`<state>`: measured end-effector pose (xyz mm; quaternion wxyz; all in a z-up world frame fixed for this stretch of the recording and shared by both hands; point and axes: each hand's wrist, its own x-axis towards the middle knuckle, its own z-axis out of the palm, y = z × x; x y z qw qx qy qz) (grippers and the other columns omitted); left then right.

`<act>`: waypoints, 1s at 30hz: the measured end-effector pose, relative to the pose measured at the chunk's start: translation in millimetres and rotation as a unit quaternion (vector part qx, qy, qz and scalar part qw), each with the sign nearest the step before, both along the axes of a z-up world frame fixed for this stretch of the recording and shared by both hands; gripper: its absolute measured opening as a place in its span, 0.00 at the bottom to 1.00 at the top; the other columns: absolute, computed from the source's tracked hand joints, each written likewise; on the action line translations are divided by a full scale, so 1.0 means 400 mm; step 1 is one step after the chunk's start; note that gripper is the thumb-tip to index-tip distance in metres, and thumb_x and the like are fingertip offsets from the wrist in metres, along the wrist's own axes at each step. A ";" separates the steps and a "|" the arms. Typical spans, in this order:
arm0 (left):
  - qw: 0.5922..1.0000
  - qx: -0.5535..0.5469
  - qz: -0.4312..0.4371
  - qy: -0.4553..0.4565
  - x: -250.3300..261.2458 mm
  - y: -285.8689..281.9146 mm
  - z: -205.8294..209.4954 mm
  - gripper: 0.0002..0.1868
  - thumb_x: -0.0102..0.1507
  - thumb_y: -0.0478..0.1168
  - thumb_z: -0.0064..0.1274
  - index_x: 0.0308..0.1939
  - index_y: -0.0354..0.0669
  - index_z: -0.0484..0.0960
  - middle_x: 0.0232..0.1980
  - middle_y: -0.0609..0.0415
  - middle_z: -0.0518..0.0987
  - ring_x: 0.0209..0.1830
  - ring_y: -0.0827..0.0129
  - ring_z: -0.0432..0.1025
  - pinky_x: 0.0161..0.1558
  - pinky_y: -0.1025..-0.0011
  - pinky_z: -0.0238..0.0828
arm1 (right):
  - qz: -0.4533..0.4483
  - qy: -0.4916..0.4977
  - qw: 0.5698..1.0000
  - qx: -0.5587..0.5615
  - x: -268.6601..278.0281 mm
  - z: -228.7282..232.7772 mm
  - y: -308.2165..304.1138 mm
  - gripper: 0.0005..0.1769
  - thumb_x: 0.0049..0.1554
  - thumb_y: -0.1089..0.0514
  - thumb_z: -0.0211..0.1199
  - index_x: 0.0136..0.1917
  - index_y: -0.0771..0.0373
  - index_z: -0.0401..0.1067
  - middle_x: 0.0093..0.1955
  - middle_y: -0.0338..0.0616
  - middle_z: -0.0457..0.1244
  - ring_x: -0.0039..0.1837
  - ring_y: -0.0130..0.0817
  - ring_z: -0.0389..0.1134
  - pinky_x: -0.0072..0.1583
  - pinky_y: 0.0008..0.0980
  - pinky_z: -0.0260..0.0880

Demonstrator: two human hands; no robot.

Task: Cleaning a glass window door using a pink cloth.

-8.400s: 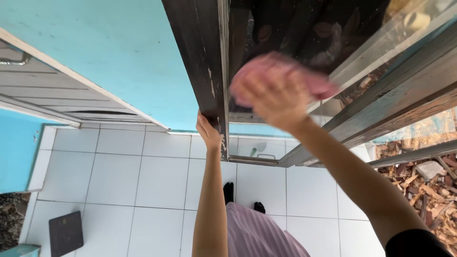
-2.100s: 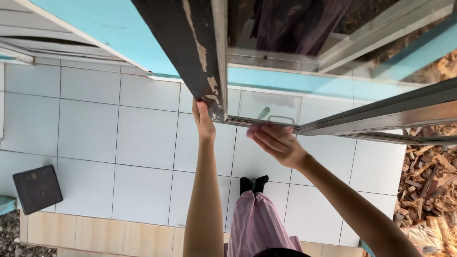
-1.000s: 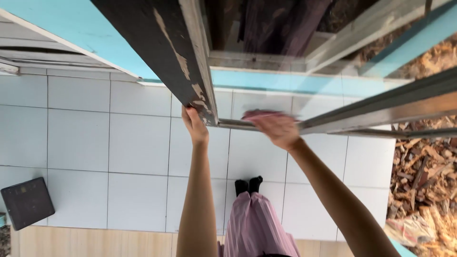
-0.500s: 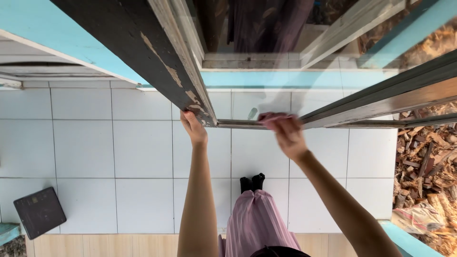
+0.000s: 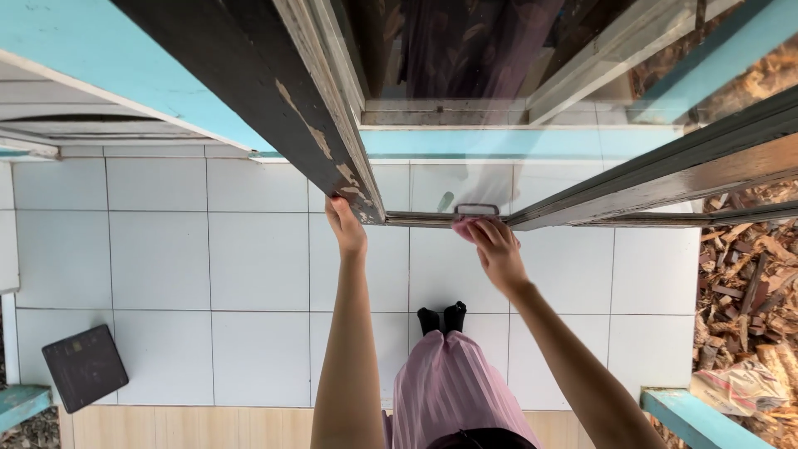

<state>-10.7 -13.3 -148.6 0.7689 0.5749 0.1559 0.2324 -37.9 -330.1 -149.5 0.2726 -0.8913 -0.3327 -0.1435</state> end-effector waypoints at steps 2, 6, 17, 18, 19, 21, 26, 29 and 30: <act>1.000 0.023 -0.005 0.004 0.007 0.005 -0.004 0.50 0.67 0.76 0.40 0.68 0.30 0.67 0.61 0.51 0.74 0.62 0.66 0.67 0.67 0.67 0.61 | -0.005 0.141 0.990 0.000 0.051 0.081 -0.001 0.23 0.50 0.71 0.65 0.60 0.62 0.76 0.61 0.44 0.66 0.64 0.47 0.65 0.64 0.45 0.70; 1.000 0.016 -0.005 0.011 -0.001 0.009 -0.035 0.49 0.67 0.76 0.41 0.65 0.29 0.71 0.59 0.50 0.75 0.60 0.65 0.67 0.65 0.66 0.62 | 0.034 0.047 0.995 0.084 0.074 0.326 -0.022 0.20 0.49 0.74 0.61 0.54 0.62 0.77 0.59 0.44 0.68 0.63 0.45 0.68 0.64 0.43 0.71; 0.999 0.035 0.024 0.016 0.007 -0.002 -0.036 0.47 0.69 0.75 0.35 0.61 0.31 0.72 0.57 0.50 0.76 0.58 0.65 0.68 0.64 0.66 0.63 | -0.120 -0.404 0.907 0.018 0.364 0.436 0.051 0.24 0.65 0.44 0.58 0.72 0.50 0.72 0.79 0.47 0.52 0.82 0.47 0.48 0.83 0.56 0.39; 0.999 0.037 0.026 0.014 0.006 -0.003 -0.019 0.47 0.69 0.75 0.35 0.61 0.31 0.72 0.57 0.50 0.76 0.58 0.65 0.68 0.64 0.66 0.63 | -0.119 -0.405 0.906 0.021 0.349 0.408 0.065 0.24 0.65 0.44 0.58 0.72 0.50 0.72 0.79 0.47 0.52 0.82 0.47 0.48 0.83 0.56 0.39; 0.999 0.016 0.031 0.042 0.006 -0.005 -0.001 0.46 0.69 0.73 0.35 0.64 0.31 0.70 0.60 0.49 0.74 0.61 0.64 0.66 0.66 0.66 0.59 | -0.056 -0.362 0.931 0.006 0.334 0.381 0.080 0.23 0.65 0.46 0.59 0.71 0.52 0.72 0.78 0.46 0.54 0.81 0.45 0.51 0.81 0.52 0.42; 0.997 -0.006 0.038 0.067 0.000 -0.009 0.046 0.45 0.68 0.71 0.34 0.67 0.31 0.67 0.64 0.48 0.72 0.64 0.63 0.64 0.68 0.66 0.55 | 0.011 -0.319 0.948 -0.009 0.289 0.339 0.098 0.22 0.65 0.48 0.59 0.70 0.53 0.73 0.76 0.45 0.57 0.80 0.43 0.54 0.80 0.48 0.46; 0.988 0.114 0.090 -0.057 0.034 -0.011 0.251 0.44 0.72 0.69 0.26 0.72 0.31 0.64 0.71 0.46 0.68 0.74 0.60 0.60 0.76 0.64 0.51 | 0.212 -0.183 0.959 -0.049 0.172 0.395 0.089 0.15 0.66 0.57 0.63 0.65 0.57 0.74 0.69 0.37 0.66 0.72 0.33 0.66 0.73 0.33 0.64; 0.979 0.160 0.094 -0.085 0.090 0.025 0.369 0.43 0.75 0.69 0.27 0.72 0.31 0.64 0.70 0.45 0.70 0.72 0.59 0.62 0.76 0.64 0.53 | 0.200 0.290 0.891 0.286 0.185 0.531 0.074 0.07 0.72 0.52 0.60 0.58 0.49 0.79 0.63 0.29 0.71 0.64 0.27 0.72 0.67 0.30 0.73; 0.979 0.160 0.094 -0.083 0.101 0.031 0.342 0.43 0.75 0.69 0.27 0.72 0.31 0.64 0.70 0.45 0.70 0.72 0.59 0.62 0.76 0.64 0.53 | 0.200 0.292 0.890 0.286 0.221 0.544 0.082 0.07 0.72 0.52 0.60 0.58 0.49 0.79 0.63 0.29 0.71 0.64 0.27 0.72 0.67 0.30 0.73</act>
